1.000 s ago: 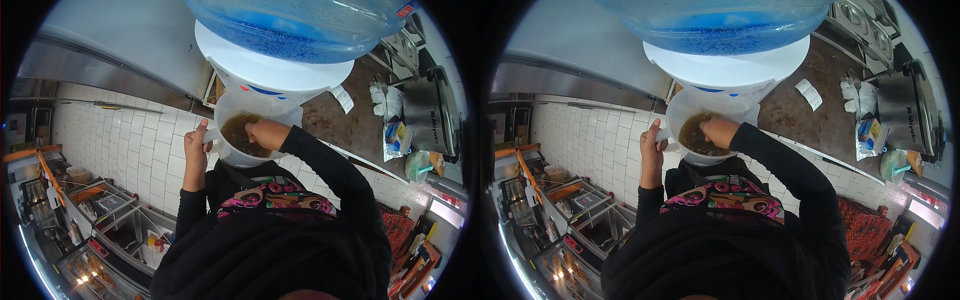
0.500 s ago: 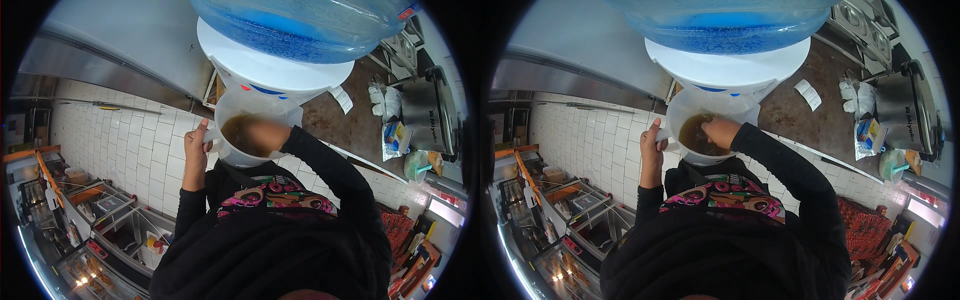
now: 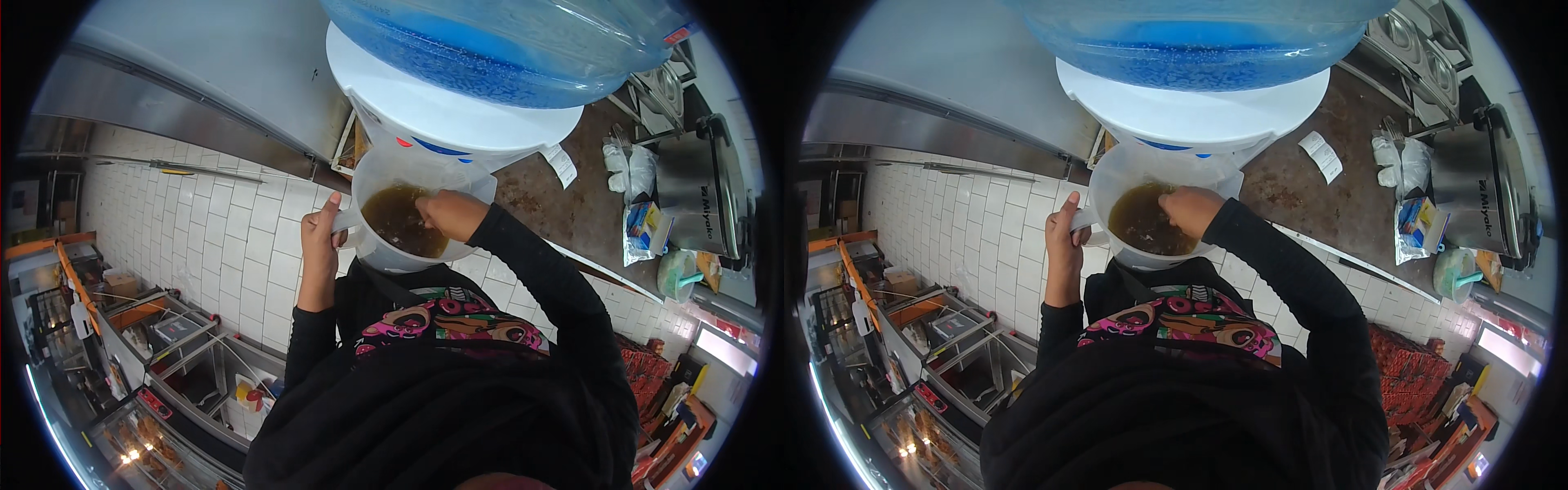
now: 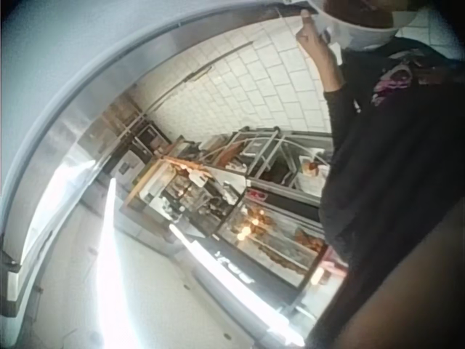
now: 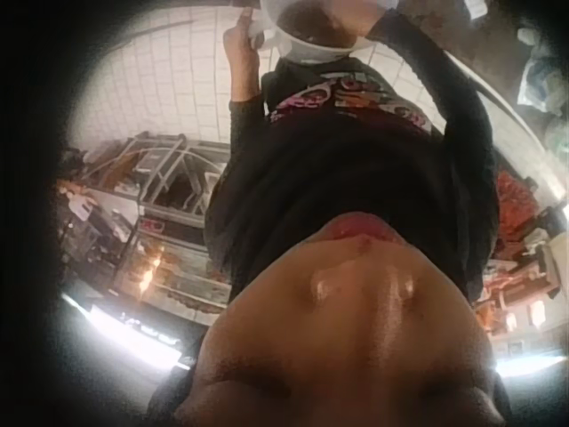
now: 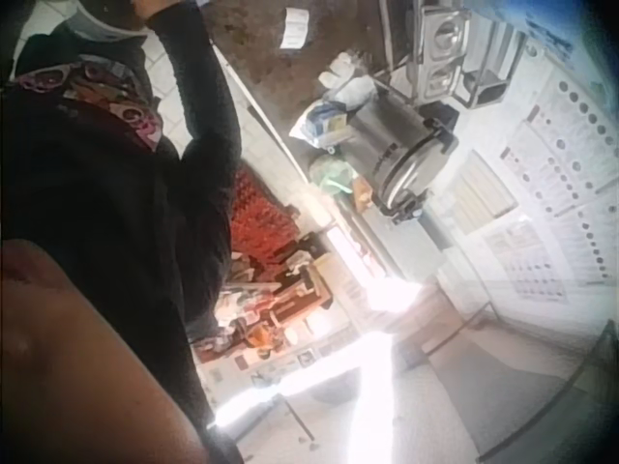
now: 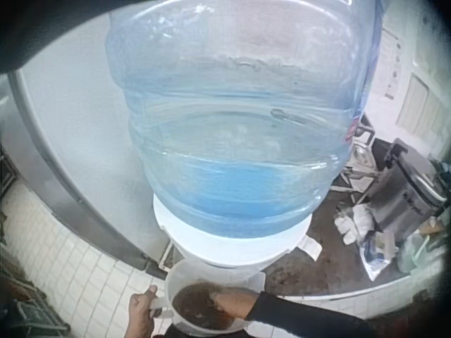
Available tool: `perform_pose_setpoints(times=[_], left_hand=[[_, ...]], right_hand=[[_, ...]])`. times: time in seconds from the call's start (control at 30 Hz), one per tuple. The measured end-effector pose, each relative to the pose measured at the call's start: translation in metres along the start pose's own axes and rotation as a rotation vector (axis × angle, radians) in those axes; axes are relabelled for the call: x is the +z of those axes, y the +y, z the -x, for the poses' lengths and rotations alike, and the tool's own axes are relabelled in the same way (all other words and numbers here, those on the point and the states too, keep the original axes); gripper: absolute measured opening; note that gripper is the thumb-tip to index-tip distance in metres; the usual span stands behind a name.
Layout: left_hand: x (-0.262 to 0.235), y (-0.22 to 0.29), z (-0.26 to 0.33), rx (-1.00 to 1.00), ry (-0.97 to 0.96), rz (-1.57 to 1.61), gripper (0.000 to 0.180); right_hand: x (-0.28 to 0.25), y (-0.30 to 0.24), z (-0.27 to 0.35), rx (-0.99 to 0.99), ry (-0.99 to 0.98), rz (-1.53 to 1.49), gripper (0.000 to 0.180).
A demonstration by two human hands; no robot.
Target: The person prepares a green rice wrap by first filling a pitcher with water from a dispenser and stirring a dark liquid into it. Then, the person mixes green rice in a bowl, scoops a portion onto a paper sheet, and folds the paper to form a wrap.
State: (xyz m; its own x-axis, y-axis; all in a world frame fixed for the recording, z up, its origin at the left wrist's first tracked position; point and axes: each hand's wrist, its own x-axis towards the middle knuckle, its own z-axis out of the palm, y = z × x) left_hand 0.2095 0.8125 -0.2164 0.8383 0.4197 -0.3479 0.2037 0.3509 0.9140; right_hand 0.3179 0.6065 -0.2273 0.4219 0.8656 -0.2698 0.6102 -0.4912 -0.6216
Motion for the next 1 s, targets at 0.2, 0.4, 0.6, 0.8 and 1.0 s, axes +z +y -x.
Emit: perform_pose_setpoints(times=[0.2,0.4,0.6,0.8,1.0], left_hand=[[-0.003,-0.001,0.000,-0.014,-0.010,0.009,0.050],[-0.002,-0.001,-0.001,-0.010,-0.013,0.000,0.051],[-0.002,0.000,0.000,-0.014,-0.003,-0.007,0.052],[-0.004,-0.001,-0.001,-0.018,-0.001,-0.006,0.051],[-0.002,0.001,0.000,-0.012,-0.005,-0.001,0.051]], right_hand=[[-0.008,0.004,0.005,-0.064,-0.193,-0.011,0.008],[-0.002,0.006,0.003,0.114,0.076,0.194,0.009],[-0.008,-0.017,0.008,-0.064,-0.176,-0.110,0.006],[-0.004,-0.003,0.003,0.031,-0.029,0.084,0.007],[-0.003,-0.001,0.007,0.077,0.035,0.244,0.007]])
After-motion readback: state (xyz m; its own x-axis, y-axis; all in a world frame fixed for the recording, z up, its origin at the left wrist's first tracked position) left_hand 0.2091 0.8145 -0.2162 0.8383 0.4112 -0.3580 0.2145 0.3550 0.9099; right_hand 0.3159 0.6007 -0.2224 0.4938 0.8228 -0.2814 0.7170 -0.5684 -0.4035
